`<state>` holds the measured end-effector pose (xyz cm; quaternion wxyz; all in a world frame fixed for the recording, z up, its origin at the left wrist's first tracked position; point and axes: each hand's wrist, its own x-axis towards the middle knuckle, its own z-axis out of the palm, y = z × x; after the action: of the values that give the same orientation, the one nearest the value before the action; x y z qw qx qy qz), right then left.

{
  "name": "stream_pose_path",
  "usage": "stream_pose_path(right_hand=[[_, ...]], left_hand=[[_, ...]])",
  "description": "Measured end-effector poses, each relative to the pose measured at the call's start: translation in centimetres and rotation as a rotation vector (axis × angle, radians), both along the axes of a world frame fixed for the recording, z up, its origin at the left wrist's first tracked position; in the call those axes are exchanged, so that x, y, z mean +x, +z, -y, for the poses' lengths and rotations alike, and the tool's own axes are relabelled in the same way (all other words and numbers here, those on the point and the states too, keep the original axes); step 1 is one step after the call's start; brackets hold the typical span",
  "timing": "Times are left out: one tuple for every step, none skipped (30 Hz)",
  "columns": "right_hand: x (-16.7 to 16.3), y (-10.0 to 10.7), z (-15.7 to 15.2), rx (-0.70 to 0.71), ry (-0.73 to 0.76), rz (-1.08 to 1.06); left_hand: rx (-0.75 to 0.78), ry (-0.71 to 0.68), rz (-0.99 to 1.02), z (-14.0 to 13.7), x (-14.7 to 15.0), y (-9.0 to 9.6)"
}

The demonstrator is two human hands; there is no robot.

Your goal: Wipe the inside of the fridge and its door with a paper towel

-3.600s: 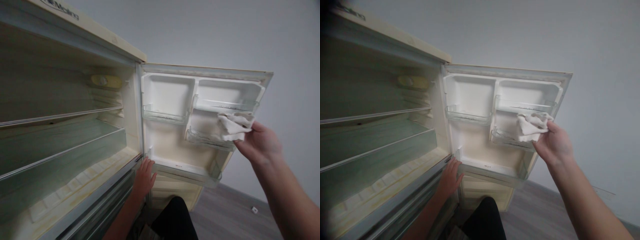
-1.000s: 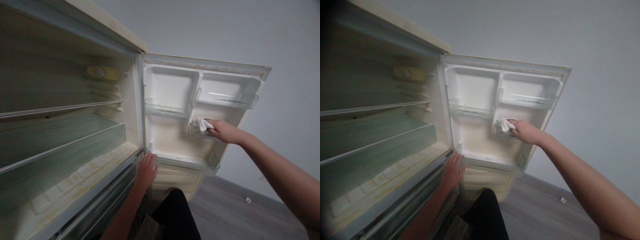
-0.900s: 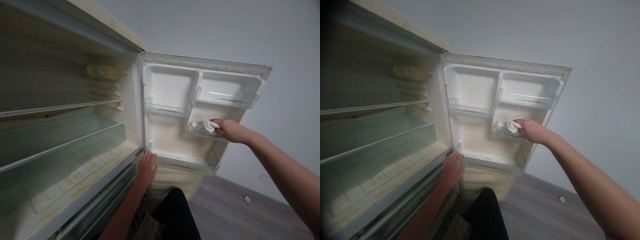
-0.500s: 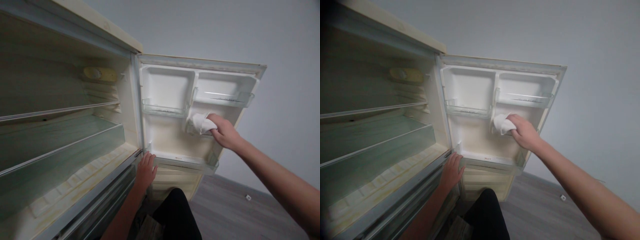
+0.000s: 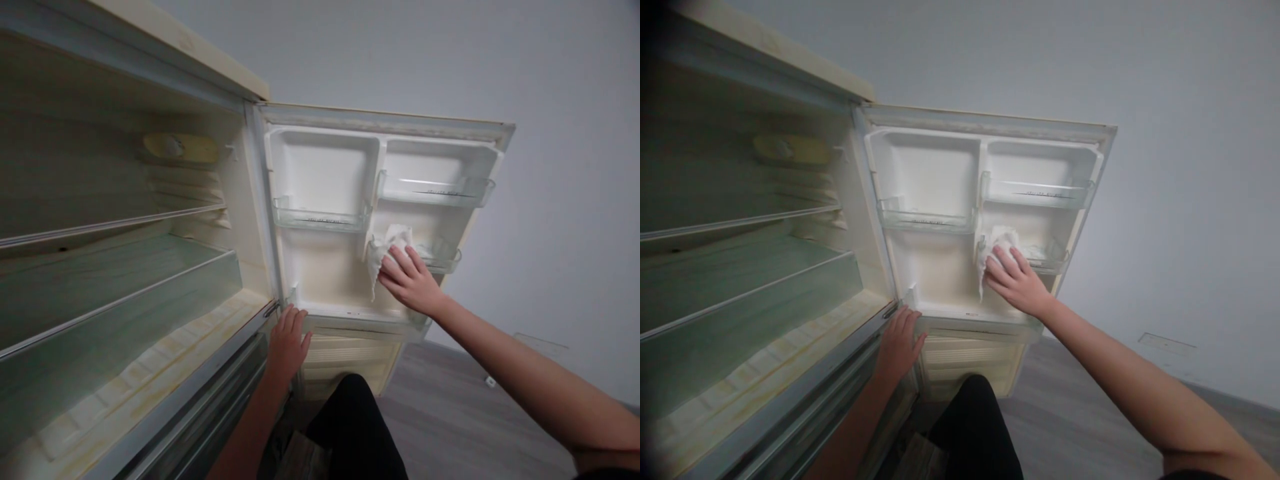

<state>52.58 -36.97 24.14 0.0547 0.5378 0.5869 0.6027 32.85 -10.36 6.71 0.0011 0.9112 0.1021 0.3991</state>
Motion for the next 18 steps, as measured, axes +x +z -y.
stream_pose_path(right_hand=[[0.9, 0.1, 1.3, 0.002, 0.033, -0.005], [1.8, 0.0, 2.7, 0.004, 0.062, -0.027], [2.8, -0.1, 4.2, 0.012, 0.080, -0.059], [3.7, -0.4, 5.7, 0.023, 0.090, -0.089], [4.4, -0.7, 7.2, 0.045, 0.090, -0.116], [5.0, -1.1, 8.6, 0.080, 0.074, -0.148], [5.5, -1.5, 9.8, 0.132, 0.051, -0.181], [5.6, -2.0, 10.8, 0.202, 0.023, -0.227], [5.6, -2.4, 11.6, 0.288, -0.002, -0.295], [5.3, -2.7, 12.0, 0.391, -0.015, -0.387], [4.8, -2.9, 12.1, 0.500, -0.017, -0.503], [4.2, -3.0, 11.8, 0.605, 0.003, -0.645], [3.4, -3.1, 11.3, 0.702, 0.050, -0.813], [2.7, -3.0, 10.5, 0.782, 0.122, -1.005], [2.0, -2.9, 9.5, 0.846, 0.222, -1.202], [1.4, -2.8, 8.5, 0.896, 0.341, -1.400], [0.9, -2.6, 7.3, 0.941, 0.466, -1.584], [0.6, -2.5, 6.2, 0.990, 0.584, -1.735]], left_hand=[[0.003, 0.000, 0.001, 0.0, 0.0, -0.1], [0.006, -0.001, 0.002, 0.0, 0.1, -0.1], [0.008, -0.002, 0.003, 0.0, 0.1, -0.1], [0.007, -0.003, 0.003, 0.1, 0.1, -0.2], [0.005, -0.002, 0.005, 0.2, 0.1, -0.2], [0.001, 0.000, 0.006, 0.3, 0.1, -0.1], [-0.003, 0.003, 0.007, 0.4, 0.1, -0.1], [-0.005, 0.005, 0.007, 0.5, 0.2, -0.1], [-0.007, 0.009, 0.009, 0.7, 0.2, -0.2], [-0.007, 0.010, 0.012, 0.8, 0.2, -0.2], [-0.006, 0.010, 0.015, 0.9, 0.2, -0.2], [-0.005, 0.009, 0.017, 0.9, 0.3, -0.2], [-0.005, 0.010, 0.021, 1.0, 0.3, -0.3], [-0.006, 0.010, 0.021, 1.0, 0.3, -0.3], [-0.007, 0.011, 0.020, 1.0, 0.3, -0.3], [-0.008, 0.014, 0.016, 1.0, 0.3, -0.3], [-0.009, 0.017, 0.012, 1.0, 0.3, -0.3], [-0.010, 0.018, 0.007, 1.0, 0.3, -0.3]])
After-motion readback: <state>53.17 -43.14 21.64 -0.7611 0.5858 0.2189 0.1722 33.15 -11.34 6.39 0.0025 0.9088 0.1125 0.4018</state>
